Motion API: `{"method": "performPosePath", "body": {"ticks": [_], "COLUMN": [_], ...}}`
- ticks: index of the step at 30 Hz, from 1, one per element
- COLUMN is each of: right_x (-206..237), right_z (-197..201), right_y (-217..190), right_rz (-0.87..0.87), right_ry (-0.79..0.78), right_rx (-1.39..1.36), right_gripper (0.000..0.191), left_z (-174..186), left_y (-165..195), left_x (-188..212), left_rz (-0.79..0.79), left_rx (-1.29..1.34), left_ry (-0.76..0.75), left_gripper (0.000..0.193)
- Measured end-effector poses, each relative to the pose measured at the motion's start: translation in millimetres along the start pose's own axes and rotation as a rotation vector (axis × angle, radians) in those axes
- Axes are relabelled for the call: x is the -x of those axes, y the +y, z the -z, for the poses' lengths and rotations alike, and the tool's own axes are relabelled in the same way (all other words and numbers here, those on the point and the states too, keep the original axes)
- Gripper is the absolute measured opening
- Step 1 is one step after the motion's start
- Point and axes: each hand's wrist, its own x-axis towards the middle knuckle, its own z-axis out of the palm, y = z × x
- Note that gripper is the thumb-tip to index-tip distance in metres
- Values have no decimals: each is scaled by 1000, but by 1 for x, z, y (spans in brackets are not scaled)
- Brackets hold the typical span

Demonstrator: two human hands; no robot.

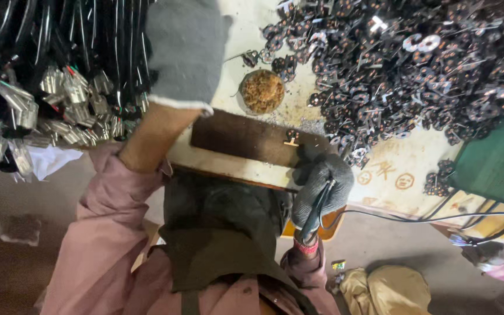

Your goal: The person solders electrical wires to small connector components at a workbench. They hold a wire in one hand and a soldering iron in the other, apply solder to the joint, then set the finished connector aside and pick up the next wire and component, repeating the process.

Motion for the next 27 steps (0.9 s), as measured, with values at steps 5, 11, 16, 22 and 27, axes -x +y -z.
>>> {"method": "performPosePath", "body": {"ticks": [5,11,16,22,27], "right_x": [-13,-4,21,36,23], "right_z": [1,17,12,-2,4], "right_y": [-14,-18,-23,-9,-4], "right_rz": [73,-289,-82,6,170], "right_ry": [-41,-16,156,94,2], "right_rx": [-51,-665,59,-124,49], "right_gripper": [34,45,33,29,28], "left_z": [-1,40,25,10,1], "left_y": [-31,-5,-1,8,-6], "left_x": [11,128,146,152,162], "left_rz": [133,-257,-343,143,268], "left_rx": [44,514,796,973,968], "left_ry": [-74,-590,-825,-823,-700], "left_gripper": [39,46,35,16,20]}}
